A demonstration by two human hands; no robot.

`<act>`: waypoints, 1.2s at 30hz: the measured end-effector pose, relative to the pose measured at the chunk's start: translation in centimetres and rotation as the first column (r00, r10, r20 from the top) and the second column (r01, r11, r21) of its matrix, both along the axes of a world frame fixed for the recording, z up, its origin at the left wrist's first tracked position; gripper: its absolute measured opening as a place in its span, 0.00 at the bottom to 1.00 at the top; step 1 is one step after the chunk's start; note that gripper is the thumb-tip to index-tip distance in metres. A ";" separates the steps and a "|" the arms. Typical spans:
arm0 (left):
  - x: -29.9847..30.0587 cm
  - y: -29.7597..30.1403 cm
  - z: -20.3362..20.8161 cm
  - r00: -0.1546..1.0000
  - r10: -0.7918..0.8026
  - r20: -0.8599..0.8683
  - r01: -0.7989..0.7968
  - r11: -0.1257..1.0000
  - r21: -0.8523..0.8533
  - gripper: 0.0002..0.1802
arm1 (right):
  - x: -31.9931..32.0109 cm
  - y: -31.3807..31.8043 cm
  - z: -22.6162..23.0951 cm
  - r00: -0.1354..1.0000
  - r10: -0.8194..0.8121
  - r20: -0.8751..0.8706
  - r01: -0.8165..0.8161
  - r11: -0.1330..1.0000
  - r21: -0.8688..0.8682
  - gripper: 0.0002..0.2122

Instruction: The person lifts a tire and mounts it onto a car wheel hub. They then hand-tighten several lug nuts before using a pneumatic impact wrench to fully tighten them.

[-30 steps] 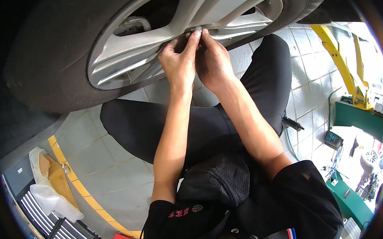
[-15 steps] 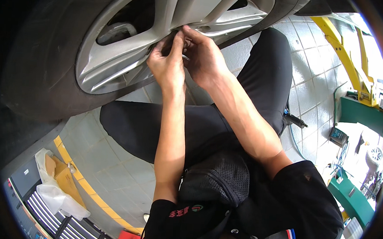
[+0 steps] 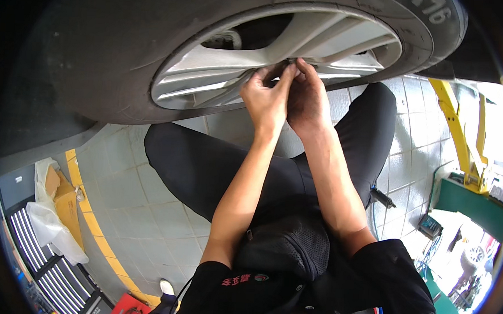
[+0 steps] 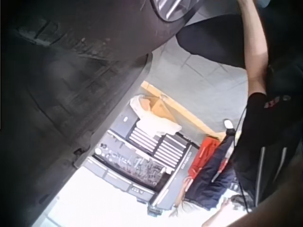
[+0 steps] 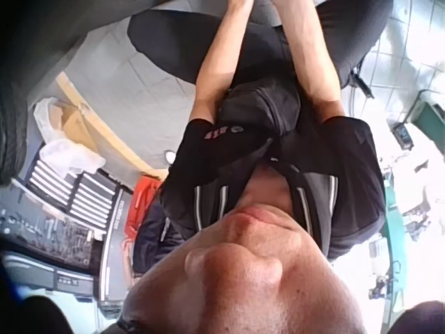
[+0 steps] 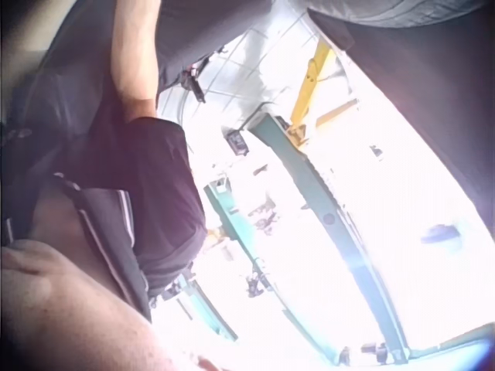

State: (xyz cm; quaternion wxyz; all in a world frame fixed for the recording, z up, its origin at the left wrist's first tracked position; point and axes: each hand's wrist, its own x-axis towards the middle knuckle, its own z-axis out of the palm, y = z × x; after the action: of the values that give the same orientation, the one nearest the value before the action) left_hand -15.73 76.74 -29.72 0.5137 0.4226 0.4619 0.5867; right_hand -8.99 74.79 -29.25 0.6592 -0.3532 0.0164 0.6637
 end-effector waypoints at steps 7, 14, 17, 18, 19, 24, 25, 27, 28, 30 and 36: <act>-2.0 -1.3 0.7 0.948 0.069 -0.312 -0.041 0.994 0.097 0.13 | -0.4 0.1 0.3 0.993 0.059 -0.107 -0.052 0.996 0.074 0.20; -6.1 -1.7 4.1 0.918 0.096 -0.386 0.067 0.919 0.389 0.10 | -0.4 0.6 -1.3 0.987 0.023 -0.161 0.002 0.988 0.157 0.21; -7.2 -1.9 5.7 0.926 0.061 -0.372 0.112 0.898 0.426 0.09 | -1.4 0.4 0.1 0.980 0.102 -0.172 -0.069 0.980 0.185 0.21; -7.4 -1.9 6.0 0.928 0.059 -0.368 0.120 0.887 0.446 0.08 | -1.6 0.5 1.1 0.983 0.078 -0.168 -0.056 0.989 0.134 0.21; -7.6 -1.8 6.2 0.942 0.049 -0.333 0.116 0.881 0.458 0.08 | -1.7 0.3 1.5 0.990 0.055 -0.133 -0.045 0.996 0.083 0.20; -8.6 -1.6 7.1 0.938 0.029 -0.346 0.148 0.868 0.473 0.07 | -1.2 0.4 1.0 0.987 0.002 -0.158 0.012 0.996 0.083 0.17; -8.6 -1.6 6.9 0.939 0.021 -0.343 0.148 0.877 0.457 0.07 | -0.6 0.1 -0.1 0.971 0.097 -0.219 -0.052 0.977 0.205 0.17; -8.5 -1.6 6.8 0.944 0.001 -0.330 0.142 0.901 0.410 0.06 | 0.0 0.0 -0.9 0.948 0.191 -0.254 -0.102 0.940 0.325 0.16; -8.6 -1.5 6.6 0.945 0.013 -0.326 0.128 0.904 0.408 0.06 | -0.8 0.2 0.3 0.973 0.101 -0.207 -0.058 0.978 0.201 0.16; -8.8 -1.3 6.1 0.948 0.035 -0.315 0.100 0.910 0.402 0.07 | -1.8 0.4 2.8 0.995 -0.061 -0.073 0.058 0.997 -0.047 0.16; -9.6 -0.5 6.4 0.881 0.128 -0.455 0.088 0.901 0.425 0.14 | -0.8 -0.3 -0.3 0.994 0.063 -0.085 -0.050 0.988 0.148 0.16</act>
State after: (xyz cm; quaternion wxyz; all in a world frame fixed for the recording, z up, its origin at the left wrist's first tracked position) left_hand -25.36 76.20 -23.34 0.2726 0.6511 0.4350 0.5591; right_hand -9.83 74.52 -29.54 0.6628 -0.2743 -0.0124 0.6966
